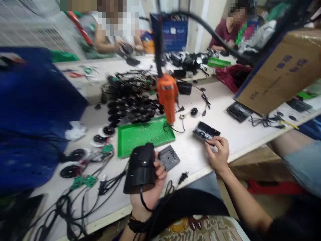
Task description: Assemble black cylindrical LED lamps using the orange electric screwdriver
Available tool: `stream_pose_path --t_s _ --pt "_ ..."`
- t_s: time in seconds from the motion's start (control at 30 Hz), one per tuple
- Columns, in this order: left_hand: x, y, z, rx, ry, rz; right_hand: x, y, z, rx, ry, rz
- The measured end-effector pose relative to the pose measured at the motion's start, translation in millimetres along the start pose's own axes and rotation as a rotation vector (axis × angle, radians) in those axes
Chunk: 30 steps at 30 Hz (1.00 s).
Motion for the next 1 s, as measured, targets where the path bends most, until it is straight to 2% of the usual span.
stream_pose_path --t_s 0.1,0.27,0.4,0.47,0.67,0.87,1.0 --pt "0 2.9 6 0.014 0.005 -0.007 -6 5 7 0.026 -0.066 -0.006" --pt "-6 10.0 -1 0.193 0.024 -0.032 -38 36 17 0.067 -0.119 0.075" --pt "-5 13.0 -1 0.27 0.046 -0.046 -47 42 20 0.068 -0.094 0.08" --pt "-3 12.9 0 0.258 0.047 -0.082 -47 41 21 0.074 -0.074 0.077" --pt "-7 14.0 10 0.109 0.143 -0.246 -48 43 22 0.093 -0.02 0.055" --pt "-11 18.6 19 0.127 0.151 -0.292 -49 45 23 0.095 -0.004 0.031" --pt "-12 8.2 11 0.143 0.192 -0.216 -48 45 23 0.086 -0.002 0.03"
Point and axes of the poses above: each hand's wrist, its own z-axis away from the middle knuckle, its own y-axis out of the palm, x = y × z, the point moved 4 cm from there along -z, towards the middle knuckle, and after that the axes turned 3 degrees about -y, right-handed, at the moved point
